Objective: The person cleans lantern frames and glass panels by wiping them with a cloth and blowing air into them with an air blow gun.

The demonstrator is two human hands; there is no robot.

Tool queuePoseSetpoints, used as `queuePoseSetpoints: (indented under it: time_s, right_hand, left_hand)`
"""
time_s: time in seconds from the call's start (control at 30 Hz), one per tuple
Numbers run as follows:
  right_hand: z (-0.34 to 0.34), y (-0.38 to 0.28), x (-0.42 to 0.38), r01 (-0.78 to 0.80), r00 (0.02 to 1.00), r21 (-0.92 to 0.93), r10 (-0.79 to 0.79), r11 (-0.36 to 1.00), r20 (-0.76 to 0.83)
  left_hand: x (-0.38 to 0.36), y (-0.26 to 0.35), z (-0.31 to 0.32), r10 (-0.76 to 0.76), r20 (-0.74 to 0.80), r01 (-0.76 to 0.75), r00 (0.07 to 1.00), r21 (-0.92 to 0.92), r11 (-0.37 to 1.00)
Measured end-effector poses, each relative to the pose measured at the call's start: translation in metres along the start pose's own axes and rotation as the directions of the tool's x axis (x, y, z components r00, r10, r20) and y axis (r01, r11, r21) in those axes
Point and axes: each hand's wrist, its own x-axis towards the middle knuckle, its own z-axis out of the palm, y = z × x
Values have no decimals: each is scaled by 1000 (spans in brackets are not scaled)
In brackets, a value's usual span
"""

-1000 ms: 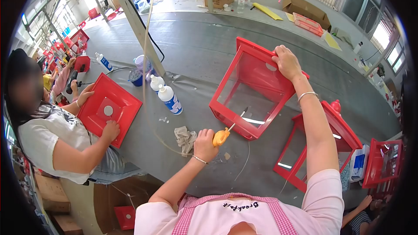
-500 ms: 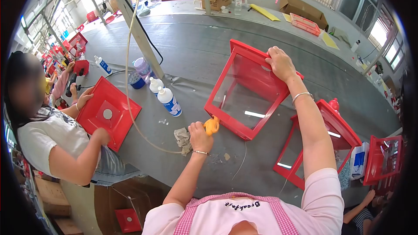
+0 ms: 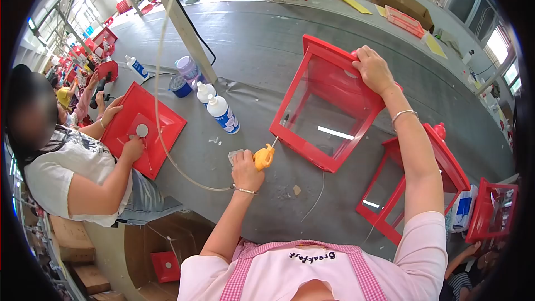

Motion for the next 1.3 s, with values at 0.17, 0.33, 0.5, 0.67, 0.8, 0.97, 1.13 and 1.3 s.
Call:
queuePoseSetpoints:
  time_s: [0.17, 0.33, 0.5, 0.67, 0.8, 0.97, 1.13, 1.3]
  right_hand:
    - [2, -2, -2, -16, 1000, 32, 16, 999, -27]
    - [5, -2, -1, -12, 999, 38, 13, 999, -35]
    - [6, -4, 1, -27, 999, 27, 28, 999, -22]
    - [5, -6, 1, -13, 999, 29, 14, 1000, -35]
    - [7, -7, 3, -26, 1000, 18, 26, 1000, -13]
    - [8, -10, 3, -13, 999, 2, 13, 1000, -40]
    - [12, -12, 3, 6, 998, -32, -8, 999, -66]
    - [11, -17, 4, -3, 998, -27, 1, 1000, -64]
  left_hand:
    - [7, 6, 16, -17, -25, 19, 1000, 80, 997]
    - [12, 15, 20, -72, 154, 60, 985, 79, 995]
    - [16, 48, -20, 11, 715, 12, 699, -28, 1000]
    - [30, 43, -30, 38, 905, -13, 423, -36, 999]
    - [32, -17, -14, 216, 900, 142, 379, -287, 947]
    - [24, -14, -5, 375, 828, 542, 416, -557, 629]
    - [34, 11, -13, 491, 841, 772, 226, -462, 436]
    - [36, 17, 4, 614, 785, 784, 78, -429, 450]
